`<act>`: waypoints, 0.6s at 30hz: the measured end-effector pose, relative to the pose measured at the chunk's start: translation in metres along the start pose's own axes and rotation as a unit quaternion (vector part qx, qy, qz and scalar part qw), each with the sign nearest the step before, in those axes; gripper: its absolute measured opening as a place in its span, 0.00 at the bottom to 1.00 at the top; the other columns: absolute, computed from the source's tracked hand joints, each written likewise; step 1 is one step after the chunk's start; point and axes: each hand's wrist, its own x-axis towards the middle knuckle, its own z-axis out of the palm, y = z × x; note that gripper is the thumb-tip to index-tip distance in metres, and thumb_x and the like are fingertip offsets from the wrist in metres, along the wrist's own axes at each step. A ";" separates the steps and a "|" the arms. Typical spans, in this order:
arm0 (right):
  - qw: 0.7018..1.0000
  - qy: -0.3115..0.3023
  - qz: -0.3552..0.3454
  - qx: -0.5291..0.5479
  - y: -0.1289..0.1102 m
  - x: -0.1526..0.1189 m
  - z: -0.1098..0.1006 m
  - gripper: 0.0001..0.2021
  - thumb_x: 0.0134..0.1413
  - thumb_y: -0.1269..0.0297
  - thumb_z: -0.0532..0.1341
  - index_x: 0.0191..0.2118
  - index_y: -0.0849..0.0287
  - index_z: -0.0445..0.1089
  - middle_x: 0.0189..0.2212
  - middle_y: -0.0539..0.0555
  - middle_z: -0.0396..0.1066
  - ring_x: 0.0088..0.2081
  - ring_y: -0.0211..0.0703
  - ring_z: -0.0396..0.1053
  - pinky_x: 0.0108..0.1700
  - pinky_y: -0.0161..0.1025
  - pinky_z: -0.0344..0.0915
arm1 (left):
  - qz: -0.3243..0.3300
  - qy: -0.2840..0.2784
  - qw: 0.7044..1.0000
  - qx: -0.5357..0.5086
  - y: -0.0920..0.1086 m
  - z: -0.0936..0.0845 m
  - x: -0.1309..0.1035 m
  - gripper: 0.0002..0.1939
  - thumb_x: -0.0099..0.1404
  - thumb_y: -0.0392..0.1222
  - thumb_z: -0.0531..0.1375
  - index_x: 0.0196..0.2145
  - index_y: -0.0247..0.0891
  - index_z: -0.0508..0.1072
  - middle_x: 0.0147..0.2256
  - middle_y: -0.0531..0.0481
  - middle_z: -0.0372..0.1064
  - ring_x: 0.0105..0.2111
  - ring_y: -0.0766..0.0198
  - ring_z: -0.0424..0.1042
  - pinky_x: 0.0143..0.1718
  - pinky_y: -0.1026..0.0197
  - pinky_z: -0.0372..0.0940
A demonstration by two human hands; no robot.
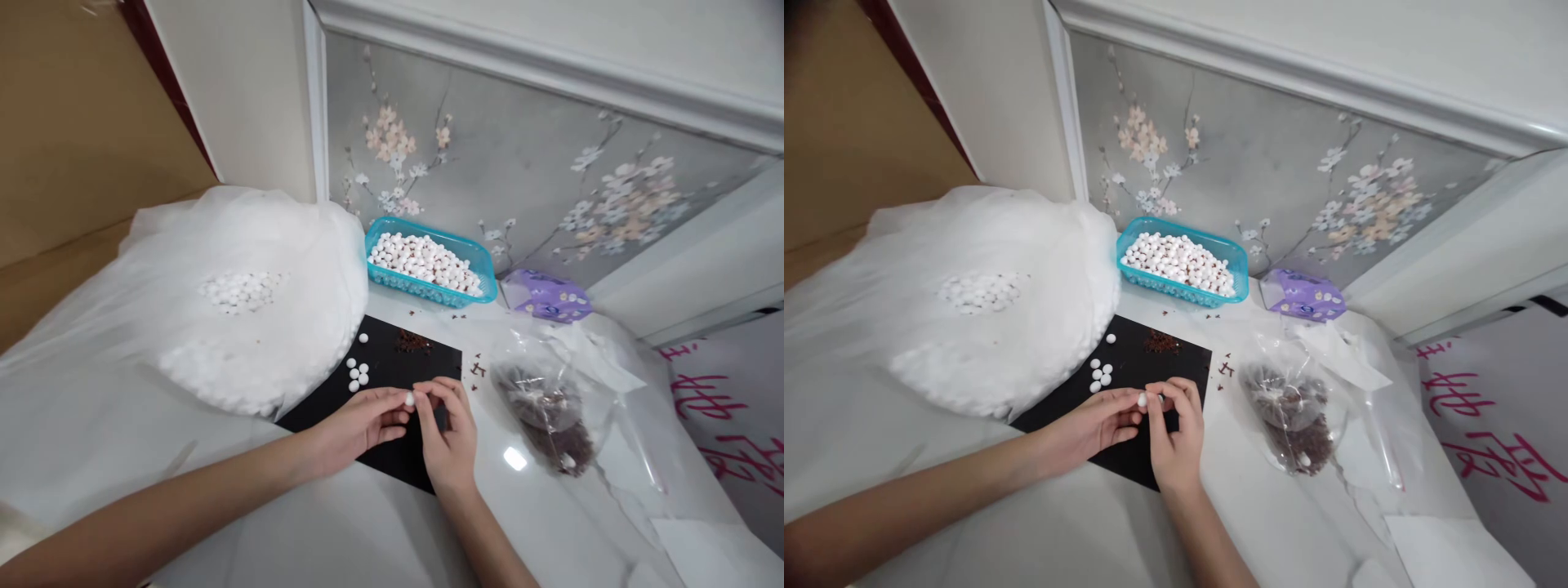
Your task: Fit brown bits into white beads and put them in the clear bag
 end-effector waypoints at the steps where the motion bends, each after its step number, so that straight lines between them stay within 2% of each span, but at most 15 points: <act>1: 1.000 -0.003 -0.001 0.002 0.000 0.000 0.000 0.04 0.55 0.69 0.57 0.35 0.57 0.69 0.34 0.51 0.61 0.33 0.36 0.63 0.35 0.35 0.62 | 0.000 -0.002 1.000 -0.002 0.000 0.000 0.000 0.09 0.54 0.42 0.64 0.32 0.35 0.75 0.28 0.53 0.69 0.30 0.73 0.67 0.34 0.70 0.63; 9: 1.000 -0.026 -0.009 0.014 -0.002 0.002 -0.002 0.05 0.55 0.70 0.56 0.36 0.57 0.69 0.34 0.52 0.62 0.33 0.37 0.64 0.35 0.36 0.63 | 0.000 -0.007 1.000 -0.028 0.002 0.000 0.001 0.05 0.55 0.38 0.63 0.30 0.33 0.75 0.26 0.53 0.68 0.29 0.74 0.67 0.34 0.70 0.62; 13: 0.999 -0.044 -0.019 0.012 -0.002 0.003 -0.003 0.06 0.54 0.70 0.57 0.38 0.57 0.68 0.35 0.52 0.62 0.30 0.36 0.63 0.34 0.37 0.64 | 0.002 -0.007 0.999 -0.036 0.002 -0.001 0.001 0.06 0.54 0.39 0.64 0.29 0.34 0.75 0.27 0.53 0.68 0.29 0.73 0.67 0.34 0.69 0.61; 18: 0.998 -0.061 -0.030 -0.002 0.000 0.002 -0.005 0.07 0.52 0.70 0.58 0.39 0.57 0.67 0.34 0.52 0.61 0.29 0.36 0.62 0.34 0.38 0.64 | -0.003 0.013 0.999 -0.034 0.003 0.001 0.000 0.07 0.51 0.40 0.66 0.28 0.34 0.75 0.27 0.52 0.69 0.29 0.72 0.66 0.34 0.69 0.61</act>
